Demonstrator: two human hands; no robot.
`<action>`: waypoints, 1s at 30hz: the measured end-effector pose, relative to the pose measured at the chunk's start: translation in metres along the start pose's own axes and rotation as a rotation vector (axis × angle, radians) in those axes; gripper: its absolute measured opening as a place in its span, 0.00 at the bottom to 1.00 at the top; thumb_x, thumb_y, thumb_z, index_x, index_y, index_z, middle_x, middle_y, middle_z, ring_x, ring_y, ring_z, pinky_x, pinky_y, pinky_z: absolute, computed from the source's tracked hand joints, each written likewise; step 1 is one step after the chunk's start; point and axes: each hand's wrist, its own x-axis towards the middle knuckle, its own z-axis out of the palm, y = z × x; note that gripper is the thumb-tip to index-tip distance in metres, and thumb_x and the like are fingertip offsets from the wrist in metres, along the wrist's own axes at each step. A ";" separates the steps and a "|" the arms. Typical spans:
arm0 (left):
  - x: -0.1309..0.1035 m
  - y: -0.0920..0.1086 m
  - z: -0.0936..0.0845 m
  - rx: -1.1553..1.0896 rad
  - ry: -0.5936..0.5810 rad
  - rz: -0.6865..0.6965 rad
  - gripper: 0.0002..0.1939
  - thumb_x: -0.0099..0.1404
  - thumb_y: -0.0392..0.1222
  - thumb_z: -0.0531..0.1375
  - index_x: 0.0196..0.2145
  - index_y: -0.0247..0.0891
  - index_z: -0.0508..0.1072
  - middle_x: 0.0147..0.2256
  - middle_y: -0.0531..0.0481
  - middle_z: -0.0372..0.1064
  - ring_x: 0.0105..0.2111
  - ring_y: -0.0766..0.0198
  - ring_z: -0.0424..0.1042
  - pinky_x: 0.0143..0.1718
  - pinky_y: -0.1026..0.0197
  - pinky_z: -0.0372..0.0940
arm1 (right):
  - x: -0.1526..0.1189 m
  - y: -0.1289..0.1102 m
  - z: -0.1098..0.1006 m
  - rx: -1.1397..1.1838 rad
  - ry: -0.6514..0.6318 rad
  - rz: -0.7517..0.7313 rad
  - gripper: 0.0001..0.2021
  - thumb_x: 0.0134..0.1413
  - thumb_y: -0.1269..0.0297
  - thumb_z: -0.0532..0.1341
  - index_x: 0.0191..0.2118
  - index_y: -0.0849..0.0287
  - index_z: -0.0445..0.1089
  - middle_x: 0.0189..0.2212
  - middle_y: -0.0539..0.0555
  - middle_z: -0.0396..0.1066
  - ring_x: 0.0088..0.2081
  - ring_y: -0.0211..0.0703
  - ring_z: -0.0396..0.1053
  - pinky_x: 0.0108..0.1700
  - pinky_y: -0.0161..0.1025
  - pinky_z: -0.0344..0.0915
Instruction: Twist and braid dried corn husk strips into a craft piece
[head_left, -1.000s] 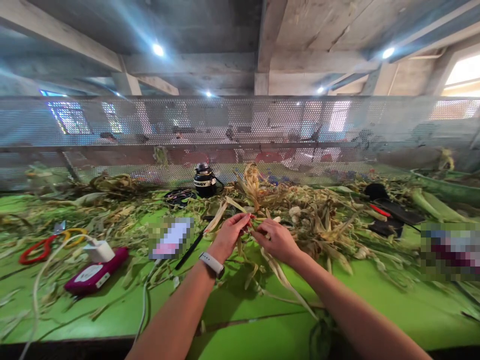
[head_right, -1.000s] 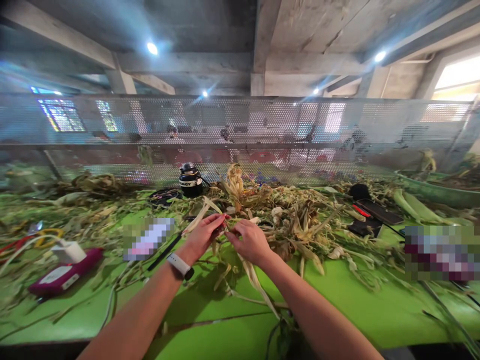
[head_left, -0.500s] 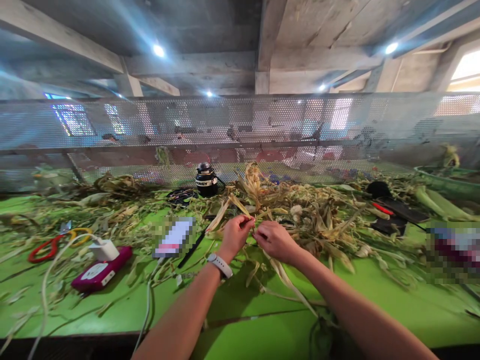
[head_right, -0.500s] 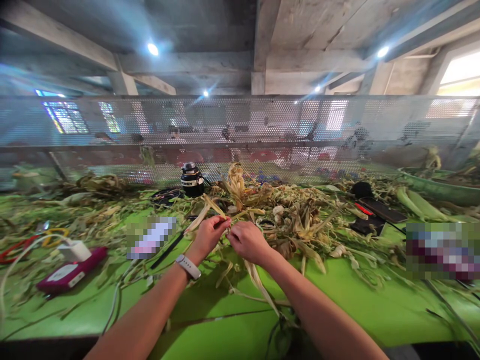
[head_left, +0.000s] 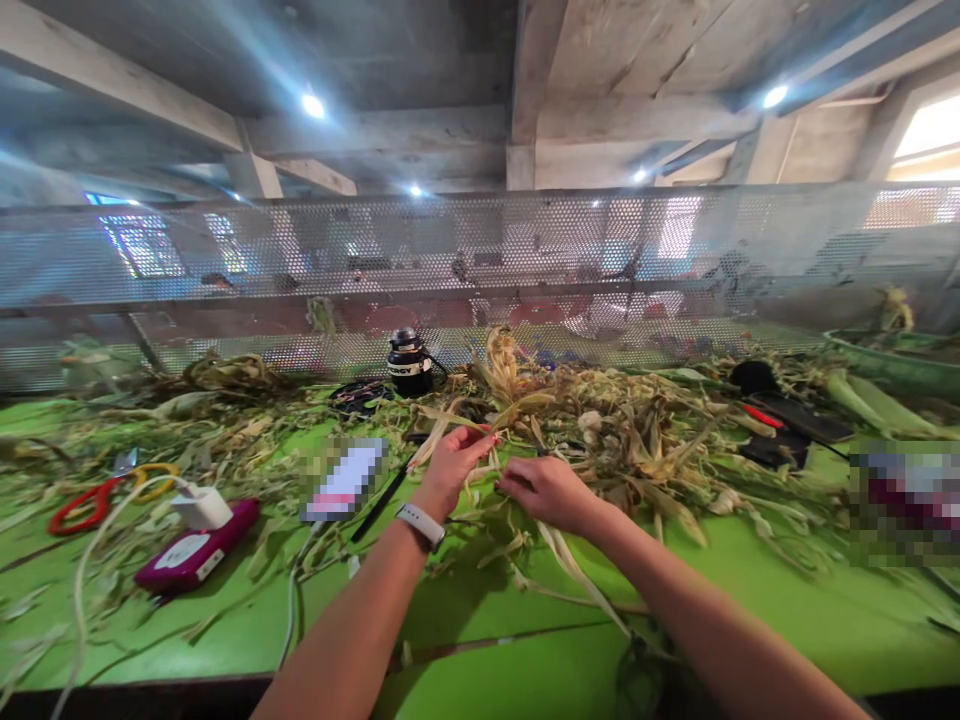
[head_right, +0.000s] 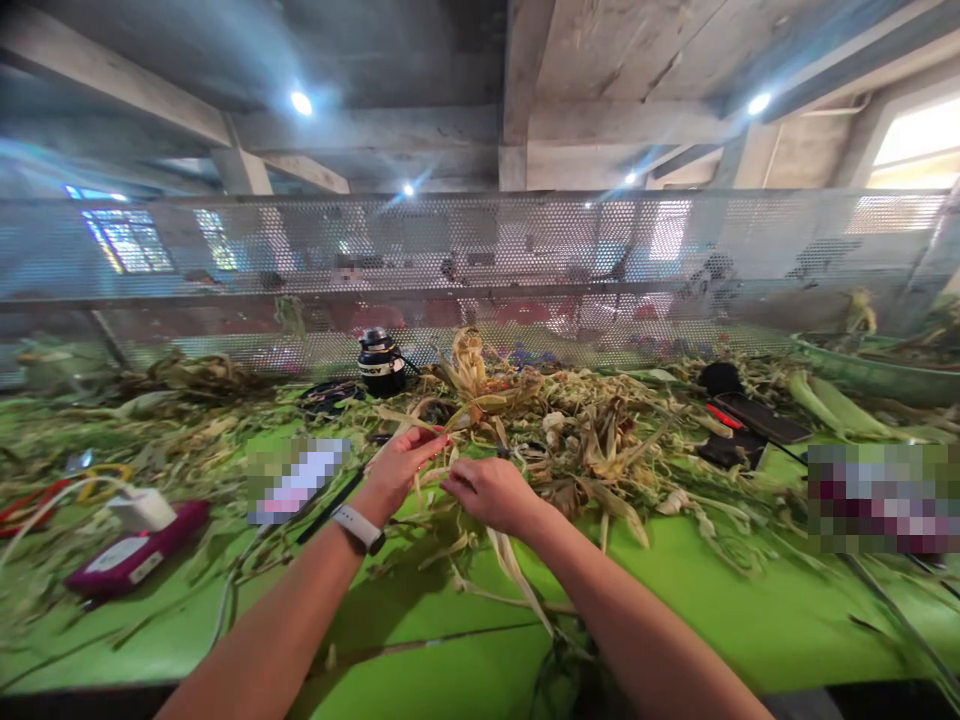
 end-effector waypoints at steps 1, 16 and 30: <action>0.000 0.000 -0.001 0.022 0.020 0.012 0.14 0.43 0.43 0.67 0.28 0.34 0.73 0.27 0.51 0.72 0.29 0.65 0.68 0.35 0.62 0.61 | 0.000 -0.001 -0.001 -0.020 -0.006 -0.036 0.10 0.59 0.62 0.55 0.28 0.58 0.68 0.22 0.49 0.68 0.24 0.34 0.62 0.27 0.32 0.49; -0.011 0.019 0.006 0.235 -0.210 -0.038 0.13 0.48 0.31 0.59 0.33 0.36 0.78 0.32 0.49 0.75 0.33 0.63 0.70 0.41 0.60 0.62 | 0.006 0.022 -0.006 0.238 0.355 0.225 0.08 0.56 0.61 0.54 0.29 0.58 0.65 0.23 0.49 0.67 0.25 0.37 0.63 0.28 0.32 0.57; -0.009 0.008 0.008 0.066 -0.234 -0.052 0.18 0.44 0.40 0.69 0.35 0.33 0.74 0.32 0.48 0.74 0.33 0.65 0.69 0.41 0.61 0.64 | 0.007 0.016 -0.002 0.378 0.400 0.352 0.10 0.53 0.59 0.53 0.26 0.58 0.62 0.19 0.48 0.66 0.21 0.36 0.63 0.25 0.32 0.57</action>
